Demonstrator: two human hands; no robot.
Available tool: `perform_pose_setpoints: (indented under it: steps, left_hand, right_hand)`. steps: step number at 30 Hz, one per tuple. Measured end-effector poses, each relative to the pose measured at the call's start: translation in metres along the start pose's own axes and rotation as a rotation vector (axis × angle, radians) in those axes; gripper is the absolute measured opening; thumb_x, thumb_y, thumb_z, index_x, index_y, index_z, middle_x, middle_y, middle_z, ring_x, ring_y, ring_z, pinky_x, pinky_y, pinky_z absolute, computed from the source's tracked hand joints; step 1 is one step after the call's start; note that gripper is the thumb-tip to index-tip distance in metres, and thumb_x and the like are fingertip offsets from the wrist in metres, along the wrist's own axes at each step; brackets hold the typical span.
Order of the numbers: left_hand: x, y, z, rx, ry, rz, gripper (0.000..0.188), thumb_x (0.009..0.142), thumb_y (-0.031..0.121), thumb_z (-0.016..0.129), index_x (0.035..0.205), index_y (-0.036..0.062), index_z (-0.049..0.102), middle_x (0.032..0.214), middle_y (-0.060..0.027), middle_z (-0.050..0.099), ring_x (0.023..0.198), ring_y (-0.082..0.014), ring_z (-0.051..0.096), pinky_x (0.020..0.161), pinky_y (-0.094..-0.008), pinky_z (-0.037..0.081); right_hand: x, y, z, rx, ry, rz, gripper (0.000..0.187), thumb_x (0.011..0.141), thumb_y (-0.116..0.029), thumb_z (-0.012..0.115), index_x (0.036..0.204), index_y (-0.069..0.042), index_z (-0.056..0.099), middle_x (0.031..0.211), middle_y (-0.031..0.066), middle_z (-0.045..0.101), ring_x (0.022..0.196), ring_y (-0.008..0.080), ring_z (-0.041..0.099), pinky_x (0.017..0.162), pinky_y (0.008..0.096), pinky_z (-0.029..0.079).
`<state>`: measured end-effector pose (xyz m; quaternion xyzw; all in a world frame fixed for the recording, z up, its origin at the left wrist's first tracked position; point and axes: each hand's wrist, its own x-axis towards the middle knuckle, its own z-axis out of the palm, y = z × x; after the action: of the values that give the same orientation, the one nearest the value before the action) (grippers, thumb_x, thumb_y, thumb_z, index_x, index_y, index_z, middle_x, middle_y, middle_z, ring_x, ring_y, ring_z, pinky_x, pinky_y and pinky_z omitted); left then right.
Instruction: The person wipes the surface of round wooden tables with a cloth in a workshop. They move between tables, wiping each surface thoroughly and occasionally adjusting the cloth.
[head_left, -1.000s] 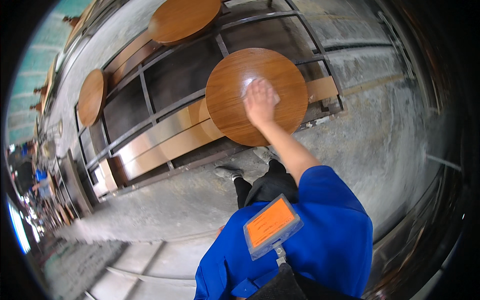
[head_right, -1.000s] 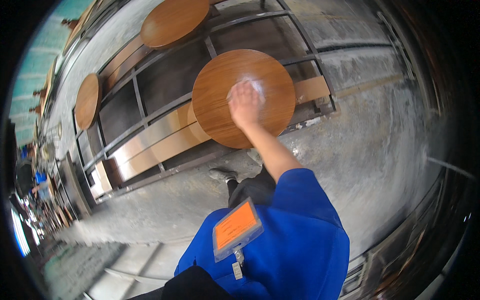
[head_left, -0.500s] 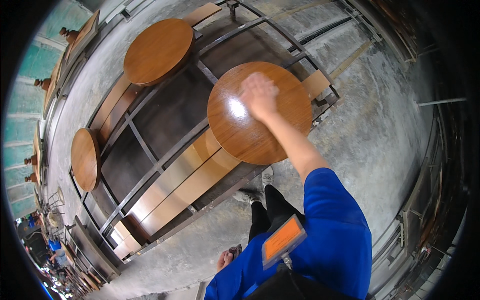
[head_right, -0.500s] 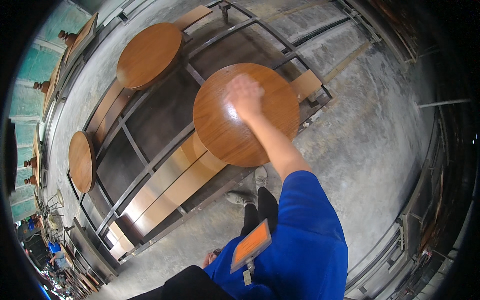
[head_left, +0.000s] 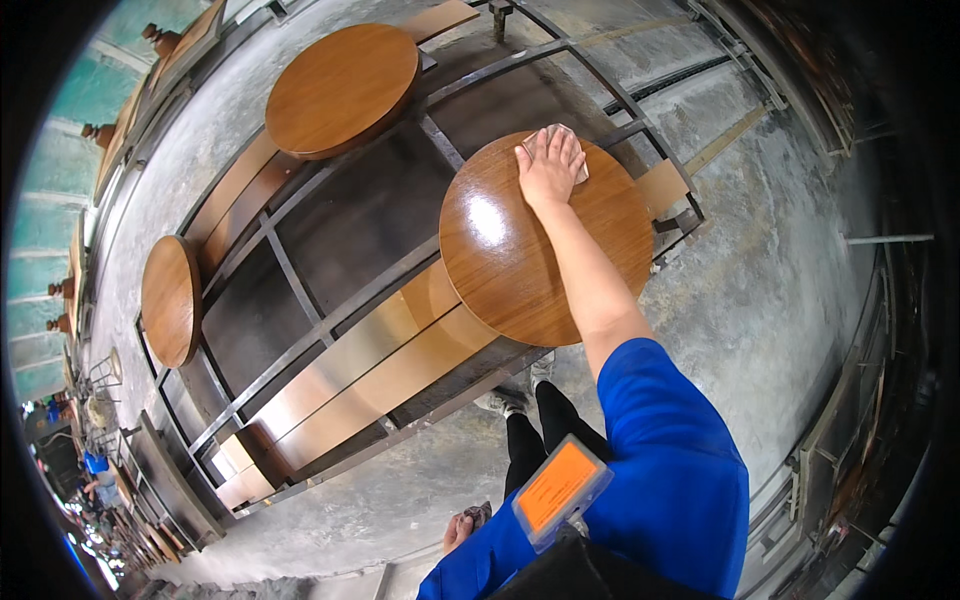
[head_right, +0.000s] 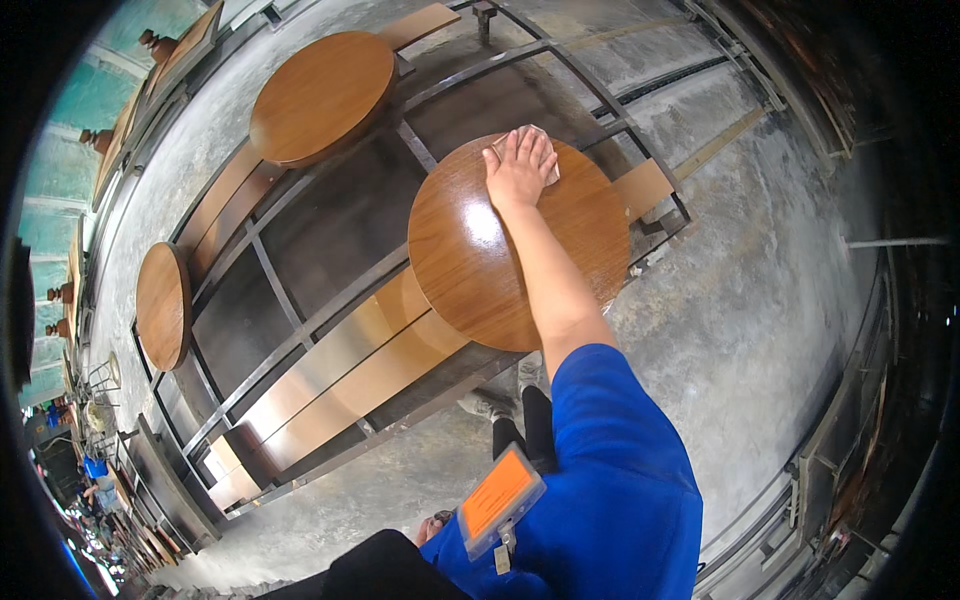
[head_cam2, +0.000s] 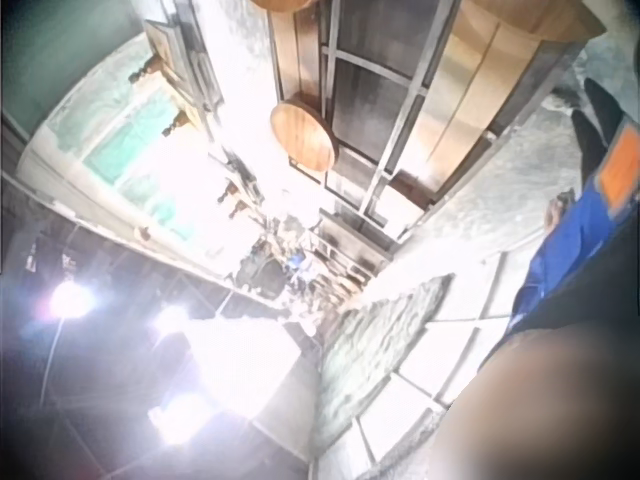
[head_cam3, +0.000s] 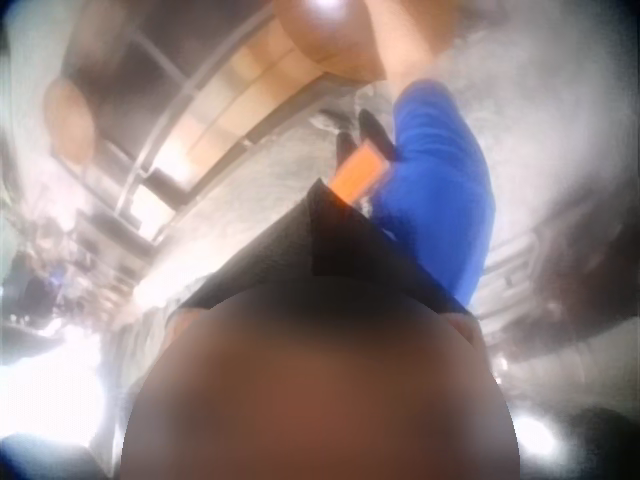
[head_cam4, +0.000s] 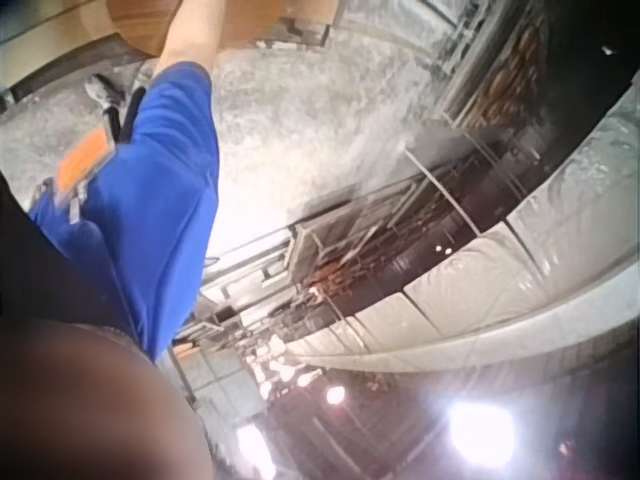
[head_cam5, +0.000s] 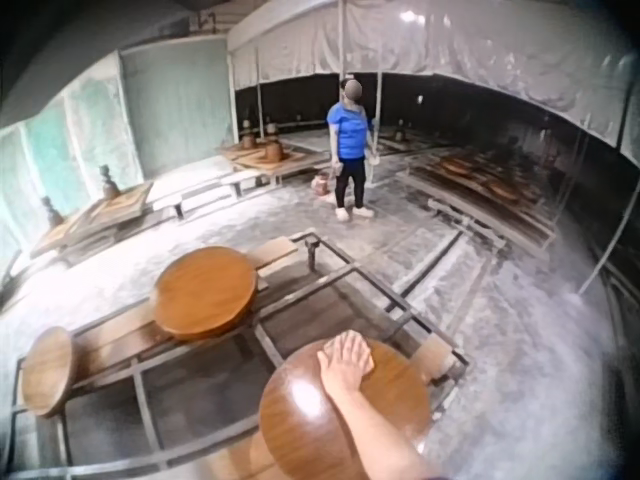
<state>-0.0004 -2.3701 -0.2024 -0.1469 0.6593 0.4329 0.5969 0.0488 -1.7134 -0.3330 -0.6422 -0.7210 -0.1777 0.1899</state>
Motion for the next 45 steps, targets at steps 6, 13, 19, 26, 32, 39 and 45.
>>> perform_pose_setpoints:
  steps: [6,13,19,26,32,39,45]
  left_hand:
    - [0.013,-0.007,-0.001,0.042,0.001,-0.024,0.027,0.105,0.027,0.068,0.119,0.0037,0.066,0.102,-0.0051,0.073,0.088,-0.0127,0.069,0.08,-0.0281,0.056]
    - [0.013,-0.002,0.003,0.106,-0.009,-0.036,0.027,0.105,0.027,0.067,0.118,0.0038,0.066,0.102,-0.0055,0.073,0.087,-0.0136,0.069,0.08,-0.0286,0.056]
    - [0.012,0.012,0.007,0.06,-0.013,-0.036,0.024,0.105,0.023,0.066,0.118,0.0035,0.065,0.101,-0.006,0.073,0.088,-0.0143,0.069,0.079,-0.029,0.056]
    - [0.014,0.017,0.019,0.029,0.012,-0.065,0.022,0.105,0.022,0.066,0.117,0.0041,0.065,0.1,-0.0046,0.072,0.088,-0.0135,0.069,0.078,-0.0287,0.056]
    - [0.022,0.021,0.014,0.087,-0.039,-0.033,0.024,0.105,0.024,0.067,0.118,0.0045,0.066,0.1,-0.0037,0.071,0.087,-0.0123,0.068,0.077,-0.0287,0.055]
    - [0.027,0.033,0.022,0.194,-0.101,-0.088,0.033,0.108,0.03,0.061,0.126,0.0019,0.063,0.109,-0.0071,0.073,0.097,-0.0164,0.069,0.088,-0.0322,0.056]
    - [0.025,0.03,0.028,0.295,-0.139,-0.083,0.028,0.107,0.03,0.062,0.118,0.0041,0.065,0.099,-0.0033,0.071,0.088,-0.0123,0.066,0.079,-0.0292,0.054]
  right_hand:
    - [-0.011,-0.011,0.0,0.448,-0.268,-0.723,0.07,0.1,-0.064,0.053,0.153,-0.017,0.053,0.162,0.0075,0.046,0.156,0.0284,0.031,0.128,0.0565,0.016]
    - [-0.014,-0.008,-0.048,0.295,-0.582,-0.44,0.082,0.105,-0.069,0.036,0.166,-0.015,0.031,0.174,0.0102,0.023,0.163,0.0287,0.011,0.13,0.0563,0.005]
    - [-0.022,0.038,-0.071,0.446,-0.74,0.011,0.059,0.104,-0.053,0.056,0.153,-0.02,0.051,0.16,0.0128,0.046,0.155,0.0289,0.031,0.13,0.053,0.012]
    - [-0.086,0.051,-0.066,0.616,-0.423,-0.707,0.062,0.104,-0.052,0.053,0.155,-0.017,0.048,0.171,0.01,0.031,0.162,0.0272,0.018,0.13,0.0547,0.011]
    - [-0.062,0.089,-0.058,0.114,-0.405,0.103,0.063,0.112,-0.052,0.032,0.161,-0.014,0.038,0.173,0.0101,0.026,0.161,0.0314,0.017,0.13,0.0559,0.009]
    - [-0.138,0.1,-0.098,0.597,-0.55,-0.712,0.067,0.103,-0.057,0.052,0.161,-0.026,0.041,0.173,0.0054,0.029,0.162,0.0244,0.018,0.132,0.0505,0.005]
    - [-0.105,0.13,-0.096,0.035,-0.375,-0.02,0.065,0.11,-0.05,0.041,0.163,-0.013,0.036,0.173,0.0164,0.025,0.161,0.0343,0.018,0.129,0.0585,0.012]
